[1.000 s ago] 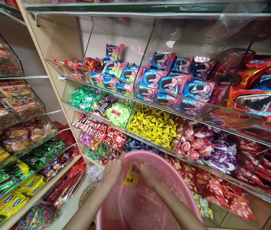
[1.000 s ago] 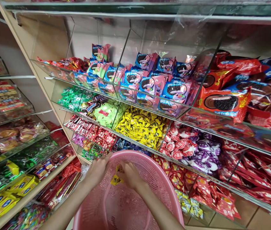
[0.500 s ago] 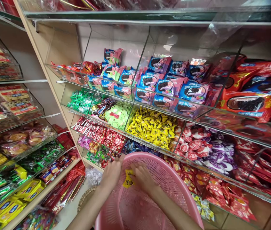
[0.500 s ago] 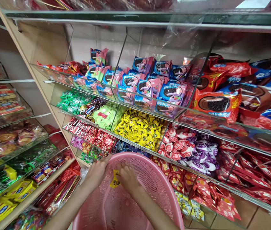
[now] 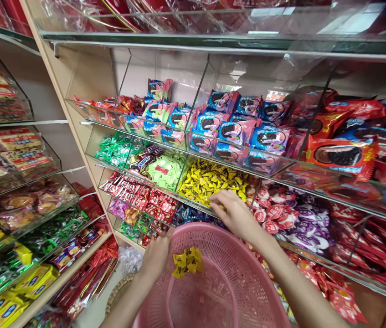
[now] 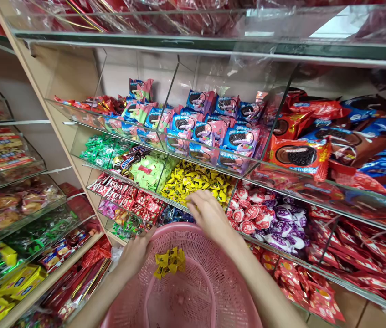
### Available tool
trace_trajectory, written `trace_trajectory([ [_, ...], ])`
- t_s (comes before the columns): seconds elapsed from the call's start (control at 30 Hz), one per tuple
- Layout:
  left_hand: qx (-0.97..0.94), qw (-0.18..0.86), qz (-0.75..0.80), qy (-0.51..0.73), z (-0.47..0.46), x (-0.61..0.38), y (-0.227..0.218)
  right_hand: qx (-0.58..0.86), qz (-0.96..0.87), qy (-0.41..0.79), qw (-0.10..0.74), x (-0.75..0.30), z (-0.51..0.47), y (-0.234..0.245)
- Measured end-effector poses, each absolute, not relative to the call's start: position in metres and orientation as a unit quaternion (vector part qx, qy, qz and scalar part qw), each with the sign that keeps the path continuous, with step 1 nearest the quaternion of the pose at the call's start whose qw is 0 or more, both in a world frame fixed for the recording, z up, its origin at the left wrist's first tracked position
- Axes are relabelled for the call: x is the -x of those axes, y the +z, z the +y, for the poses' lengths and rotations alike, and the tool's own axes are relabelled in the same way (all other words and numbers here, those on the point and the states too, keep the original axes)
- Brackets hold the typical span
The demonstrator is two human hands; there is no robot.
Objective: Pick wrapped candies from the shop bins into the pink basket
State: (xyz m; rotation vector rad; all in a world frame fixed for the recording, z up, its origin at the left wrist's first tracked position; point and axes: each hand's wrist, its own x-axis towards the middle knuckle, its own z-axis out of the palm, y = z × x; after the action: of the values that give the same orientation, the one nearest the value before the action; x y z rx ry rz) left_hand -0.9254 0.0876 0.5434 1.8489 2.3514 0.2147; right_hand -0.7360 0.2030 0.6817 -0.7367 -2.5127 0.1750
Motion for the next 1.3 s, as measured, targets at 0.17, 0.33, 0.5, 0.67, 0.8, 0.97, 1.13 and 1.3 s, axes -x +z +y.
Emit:
trace_trajectory([
  [0.17,-0.613,0.076,0.783,0.069,0.087,0.926,0.544,0.255,-0.947,0.037,0.194,0.729,0.240,0.688],
  [0.33,-0.610,0.069,0.786,0.074,0.086,0.925,0.544,0.271,-0.955,-0.008,0.117,0.731,0.248,0.680],
  [0.5,-0.608,0.072,0.789,0.055,0.087,0.925,0.543,0.265,-0.956,0.014,0.124,0.731,0.245,0.680],
  [0.67,-0.611,0.064,0.787,0.061,0.086,0.925,0.543,0.256,-0.956,0.025,0.139,0.730,0.244,0.681],
  [0.8,-0.609,0.059,0.788,0.061,0.086,0.924,0.543,0.245,-0.956,0.038,0.157,0.728,0.244,0.681],
  [0.97,-0.611,0.066,0.786,0.064,0.087,0.925,0.542,0.254,-0.953,0.041,0.163,0.729,0.240,0.683],
  [1.13,-0.613,0.072,0.784,0.065,0.087,0.925,0.544,0.262,-0.947,0.042,0.179,0.730,0.238,0.681],
  [1.3,-0.613,0.070,0.786,0.051,0.088,0.925,0.541,0.259,-0.940,0.049,0.217,0.729,0.236,0.686],
])
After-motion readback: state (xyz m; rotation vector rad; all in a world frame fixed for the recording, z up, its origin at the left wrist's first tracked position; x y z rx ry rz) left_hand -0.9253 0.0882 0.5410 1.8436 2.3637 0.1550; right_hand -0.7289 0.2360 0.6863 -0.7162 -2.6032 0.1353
